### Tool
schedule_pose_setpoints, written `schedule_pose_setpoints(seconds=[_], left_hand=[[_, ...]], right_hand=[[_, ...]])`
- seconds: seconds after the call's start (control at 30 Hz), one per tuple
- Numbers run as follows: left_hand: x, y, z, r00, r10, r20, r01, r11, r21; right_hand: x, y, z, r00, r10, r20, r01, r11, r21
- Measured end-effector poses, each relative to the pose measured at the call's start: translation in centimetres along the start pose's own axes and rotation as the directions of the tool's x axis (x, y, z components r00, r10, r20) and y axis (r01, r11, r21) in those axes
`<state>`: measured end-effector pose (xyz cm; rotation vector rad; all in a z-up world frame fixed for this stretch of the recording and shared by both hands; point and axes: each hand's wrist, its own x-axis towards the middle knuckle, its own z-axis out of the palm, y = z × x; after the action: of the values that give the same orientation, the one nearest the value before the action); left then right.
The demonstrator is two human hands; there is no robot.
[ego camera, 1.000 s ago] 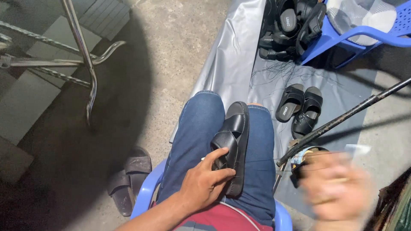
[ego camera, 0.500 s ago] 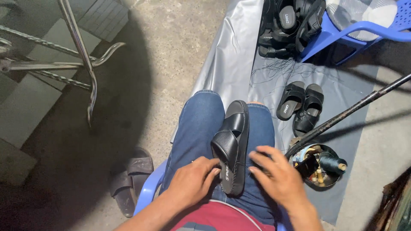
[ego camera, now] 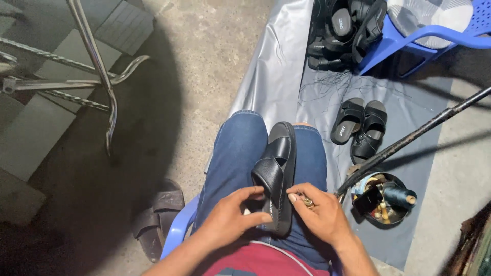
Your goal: Hand-stitching the sole of a black sandal using a needle and thread to repair it.
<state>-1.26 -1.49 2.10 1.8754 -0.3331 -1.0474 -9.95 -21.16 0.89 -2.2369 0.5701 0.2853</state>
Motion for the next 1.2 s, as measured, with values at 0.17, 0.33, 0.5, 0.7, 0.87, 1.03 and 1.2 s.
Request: schedule_pose_setpoints(seconds=[0.17,0.33,0.5,0.7,0.87,1.03,1.2], left_hand=[[2.7,-3.1,1.9,0.987,0.089,0.133,-0.071,0.988,-0.134],[2.8,-2.2,0.5,0.944,0.001,0.331,0.112,0.941,-0.321],[1.2,-3.3,-1.5,0.948,0.003,0.319,0.060,0.981,-0.187],[0.2,-6.3,-6.8,0.876,-0.293,-0.384,0.316,0.949,-0.003],[0.9,-2.8,-3.8,0.726,0.649,-0.226,-0.419,0.679,0.603],[1.8,-1.8,1.5,0.886,0.459,-0.064,-0.414,0.846,0.336],[2.8,-1.8,4.3,0.982,-0.083,-0.168,0.057,0.986,-0.158]], right_hand=[[-0.2,0.7,0.8,0.998,0.003,-0.063,0.003,0.994,0.105],[-0.5,1.5,2.1,0.969,-0.150,-0.194,0.180,0.973,0.147],[-1.5,-0.2,-0.6,1.000,0.010,0.015,-0.011,0.998,0.065],[-2.4,1.1,-4.3,0.935,-0.119,0.336,0.117,0.993,0.025],[-1.0,1.0,-4.3,0.910,-0.363,0.200,0.378,0.924,-0.045],[0.8,0.1,-4.1,0.837,-0.502,0.217,0.528,0.846,-0.080],[1.8,0.6,-3.8,0.863,-0.431,0.262,0.479,0.864,-0.155]])
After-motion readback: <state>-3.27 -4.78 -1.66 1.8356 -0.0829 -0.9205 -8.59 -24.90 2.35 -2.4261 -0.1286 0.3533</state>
